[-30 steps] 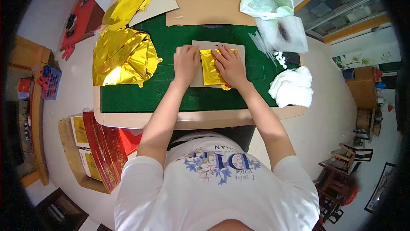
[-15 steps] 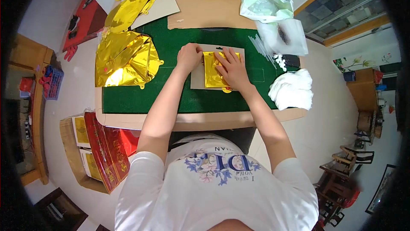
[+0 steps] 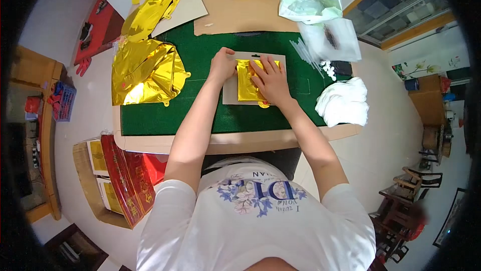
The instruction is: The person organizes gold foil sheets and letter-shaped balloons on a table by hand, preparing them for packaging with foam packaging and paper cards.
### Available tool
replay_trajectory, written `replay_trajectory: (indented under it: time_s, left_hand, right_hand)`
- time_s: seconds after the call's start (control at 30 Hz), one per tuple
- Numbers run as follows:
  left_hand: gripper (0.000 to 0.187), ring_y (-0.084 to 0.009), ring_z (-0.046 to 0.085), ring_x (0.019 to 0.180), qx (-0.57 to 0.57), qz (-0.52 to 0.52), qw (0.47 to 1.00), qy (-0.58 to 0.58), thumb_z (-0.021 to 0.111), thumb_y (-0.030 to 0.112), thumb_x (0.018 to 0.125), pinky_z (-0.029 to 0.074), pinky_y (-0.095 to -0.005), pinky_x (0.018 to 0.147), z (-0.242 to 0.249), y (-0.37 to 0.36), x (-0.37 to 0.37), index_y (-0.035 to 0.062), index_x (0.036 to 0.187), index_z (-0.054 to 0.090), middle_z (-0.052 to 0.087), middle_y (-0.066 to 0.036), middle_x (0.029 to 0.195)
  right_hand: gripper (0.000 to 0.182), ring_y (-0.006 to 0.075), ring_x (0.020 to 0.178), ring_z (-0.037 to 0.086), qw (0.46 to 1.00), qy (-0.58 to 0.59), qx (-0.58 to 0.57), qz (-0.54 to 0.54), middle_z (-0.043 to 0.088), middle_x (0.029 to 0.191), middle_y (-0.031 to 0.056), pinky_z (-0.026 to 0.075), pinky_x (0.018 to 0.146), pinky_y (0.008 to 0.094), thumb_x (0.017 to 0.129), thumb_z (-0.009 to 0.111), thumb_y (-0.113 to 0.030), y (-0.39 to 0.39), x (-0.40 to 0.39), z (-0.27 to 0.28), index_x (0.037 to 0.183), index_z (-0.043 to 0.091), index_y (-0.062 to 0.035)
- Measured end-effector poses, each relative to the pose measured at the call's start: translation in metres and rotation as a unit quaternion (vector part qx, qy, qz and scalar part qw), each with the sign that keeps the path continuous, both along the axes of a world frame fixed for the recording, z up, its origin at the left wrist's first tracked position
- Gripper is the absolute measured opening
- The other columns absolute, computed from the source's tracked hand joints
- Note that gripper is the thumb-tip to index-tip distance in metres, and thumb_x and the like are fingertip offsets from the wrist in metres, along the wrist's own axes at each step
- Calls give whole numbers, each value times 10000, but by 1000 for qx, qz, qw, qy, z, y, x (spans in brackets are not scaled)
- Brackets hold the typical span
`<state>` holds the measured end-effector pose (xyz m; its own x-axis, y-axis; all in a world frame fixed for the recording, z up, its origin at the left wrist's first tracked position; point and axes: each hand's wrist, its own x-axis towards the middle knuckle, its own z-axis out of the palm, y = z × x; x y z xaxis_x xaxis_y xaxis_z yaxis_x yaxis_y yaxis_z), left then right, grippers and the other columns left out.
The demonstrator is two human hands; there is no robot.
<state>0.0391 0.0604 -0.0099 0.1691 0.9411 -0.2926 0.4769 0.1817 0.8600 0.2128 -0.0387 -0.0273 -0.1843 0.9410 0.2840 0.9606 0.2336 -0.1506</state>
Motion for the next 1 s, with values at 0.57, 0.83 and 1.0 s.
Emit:
replay_trajectory:
  time_s: [0.57, 0.83, 1.0]
  left_hand:
    - [379, -184, 677, 669, 92, -1, 994, 61, 670, 108, 828, 533, -312, 555, -10, -20, -8, 36, 1155, 491, 680, -140, 851]
    - [431, -275, 669, 775, 0, 47, 999, -22, 671, 105, 792, 531, -365, 691, -30, -9, -6, 40, 1181, 496, 661, -148, 913]
    - [381, -270, 674, 779, 143, 9, 986, 80, 632, 106, 817, 548, -379, 656, -12, -16, 0, 45, 1168, 499, 676, -133, 891]
  right_hand:
    - [476, 308, 1372, 308, 1000, -5, -13, -9, 380, 1460, 114, 189, 1110, 535, 943, 469, -408, 2, -6, -1, 1393, 447, -256]
    - [473, 303, 1375, 304, 1000, -8, -16, -12, 378, 1463, 111, 175, 1117, 524, 943, 467, -410, 1, -6, 0, 1390, 450, -256]
    - [484, 306, 1380, 296, 999, -20, -36, -20, 365, 1474, 109, 173, 1116, 529, 943, 462, -427, 1, -7, 1, 1395, 447, -255]
